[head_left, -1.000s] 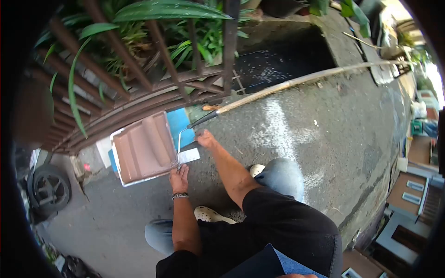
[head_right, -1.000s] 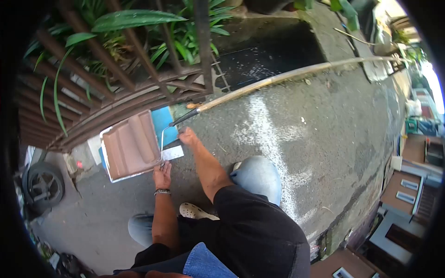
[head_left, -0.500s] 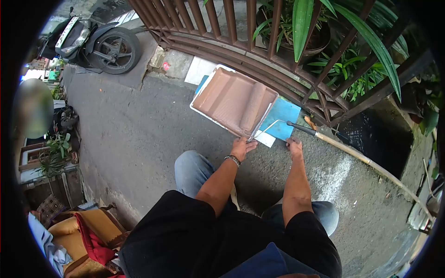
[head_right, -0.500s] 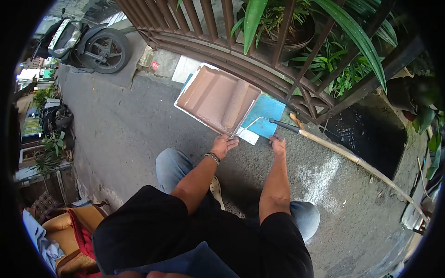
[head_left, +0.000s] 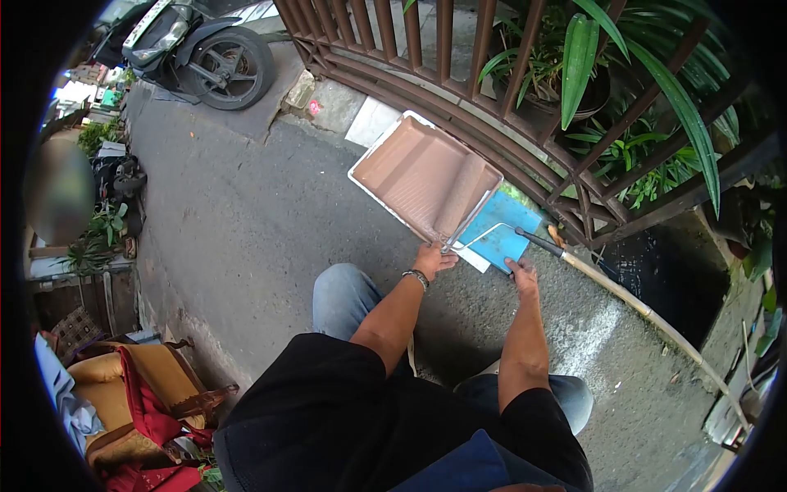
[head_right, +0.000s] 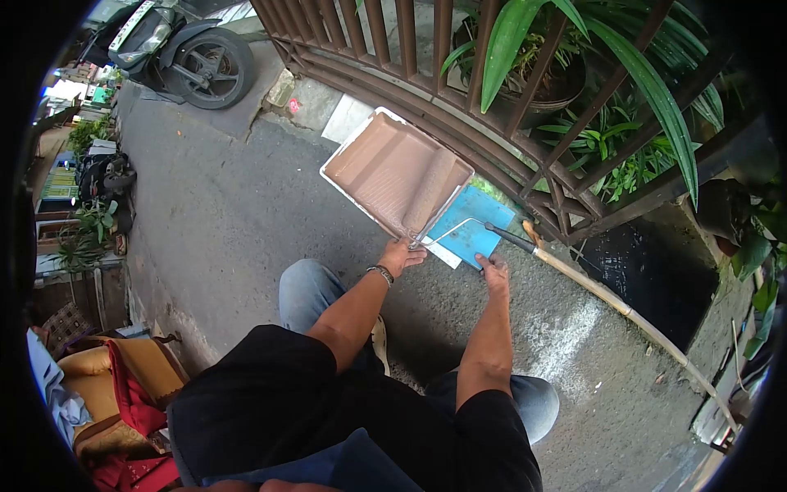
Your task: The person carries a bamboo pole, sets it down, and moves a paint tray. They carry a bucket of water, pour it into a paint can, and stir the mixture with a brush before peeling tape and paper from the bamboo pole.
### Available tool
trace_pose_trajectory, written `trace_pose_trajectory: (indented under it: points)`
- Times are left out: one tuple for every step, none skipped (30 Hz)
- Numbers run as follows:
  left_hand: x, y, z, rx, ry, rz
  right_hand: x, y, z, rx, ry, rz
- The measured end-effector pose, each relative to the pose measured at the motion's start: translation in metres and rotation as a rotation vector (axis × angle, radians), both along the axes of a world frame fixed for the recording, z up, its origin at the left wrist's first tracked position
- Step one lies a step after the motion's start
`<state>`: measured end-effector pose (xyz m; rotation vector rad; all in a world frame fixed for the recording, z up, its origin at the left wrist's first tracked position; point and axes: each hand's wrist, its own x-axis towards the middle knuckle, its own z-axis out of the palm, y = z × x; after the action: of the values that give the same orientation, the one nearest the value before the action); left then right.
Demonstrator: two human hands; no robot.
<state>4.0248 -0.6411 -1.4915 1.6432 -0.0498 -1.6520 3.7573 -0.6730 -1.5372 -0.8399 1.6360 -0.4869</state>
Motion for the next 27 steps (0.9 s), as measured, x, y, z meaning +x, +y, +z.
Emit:
trace_pose_trajectory:
  points:
    - [-0.002,0.002,0.000,-0.003,-0.010,0.013,0.000,0.001,0.004,0.014,-0.028,-0.013]
    - [-0.004,0.001,0.001,-0.008,-0.021,0.025,-0.001,0.000,0.006,0.025,-0.057,-0.027]
    - [-0.006,0.000,0.001,-0.004,-0.021,0.041,-0.002,-0.002,0.005,-0.005,-0.095,-0.059]
    - [-0.007,-0.001,0.001,0.004,-0.024,0.061,0.000,-0.003,0.004,-0.032,-0.136,-0.087]
    - [-0.006,-0.001,0.003,0.009,-0.031,0.084,0.003,-0.005,0.003,-0.061,-0.180,-0.113]
    - [-0.004,-0.001,0.006,0.019,-0.037,0.099,0.004,-0.005,0.003,-0.044,-0.147,-0.084]
    - [-0.003,-0.003,0.009,0.024,-0.043,0.112,0.004,-0.007,0.005,-0.032,-0.115,-0.057]
    - [0.000,-0.007,0.011,0.028,-0.048,0.125,0.005,-0.009,0.005,-0.021,-0.082,-0.031]
    - [0.002,-0.009,0.012,0.025,-0.055,0.132,0.006,-0.009,0.004,-0.025,-0.066,-0.038]
    - [0.005,-0.012,0.013,0.023,-0.060,0.140,0.007,-0.007,0.004,-0.029,-0.048,-0.046]
    - [0.009,-0.012,0.012,0.023,-0.066,0.149,0.008,-0.005,0.003,-0.030,-0.031,-0.051]
    - [0.012,-0.013,0.010,0.018,-0.068,0.171,0.008,-0.004,0.002,-0.024,-0.045,-0.066]
    - [0.017,-0.016,0.009,0.012,-0.070,0.194,0.008,-0.004,0.000,-0.019,-0.059,-0.080]
    - [0.021,-0.021,0.006,0.006,-0.071,0.213,0.009,-0.006,0.003,-0.014,-0.072,-0.097]
    - [0.026,-0.026,0.003,0.014,-0.077,0.208,0.010,-0.009,0.006,-0.008,-0.083,-0.114]
    - [0.030,-0.032,-0.001,0.026,-0.079,0.201,0.011,-0.011,0.008,0.000,-0.090,-0.133]
    - [0.032,-0.035,-0.002,0.040,-0.080,0.193,0.009,-0.012,0.008,0.010,-0.095,-0.154]
    - [0.032,-0.033,-0.004,0.035,-0.062,0.167,0.009,-0.012,0.007,0.007,-0.081,-0.152]
    - [0.033,-0.029,-0.004,0.034,-0.044,0.140,0.009,-0.009,0.008,0.008,-0.065,-0.151]
    - [0.033,-0.030,-0.002,0.022,-0.026,0.112,0.009,-0.010,0.006,-0.003,-0.051,-0.151]
    - [0.033,-0.028,-0.001,0.009,0.000,0.064,0.007,-0.008,-0.003,-0.015,-0.045,-0.178]
    - [0.033,-0.025,0.000,-0.002,0.020,0.052,0.004,-0.007,-0.012,-0.001,-0.025,-0.164]
    - [0.034,-0.022,-0.002,-0.014,0.039,0.041,0.003,-0.008,-0.016,0.012,-0.006,-0.150]
    - [0.035,-0.021,-0.006,-0.027,0.057,0.029,0.001,-0.008,-0.020,0.024,0.012,-0.136]
    - [0.035,-0.020,-0.010,-0.034,0.048,0.035,-0.002,-0.009,-0.024,0.042,0.022,-0.112]
    - [0.035,-0.019,-0.011,-0.038,0.039,0.042,-0.003,-0.010,-0.024,0.061,0.032,-0.088]
    - [0.035,-0.018,-0.012,-0.044,0.029,0.049,-0.003,-0.012,-0.024,0.078,0.042,-0.063]
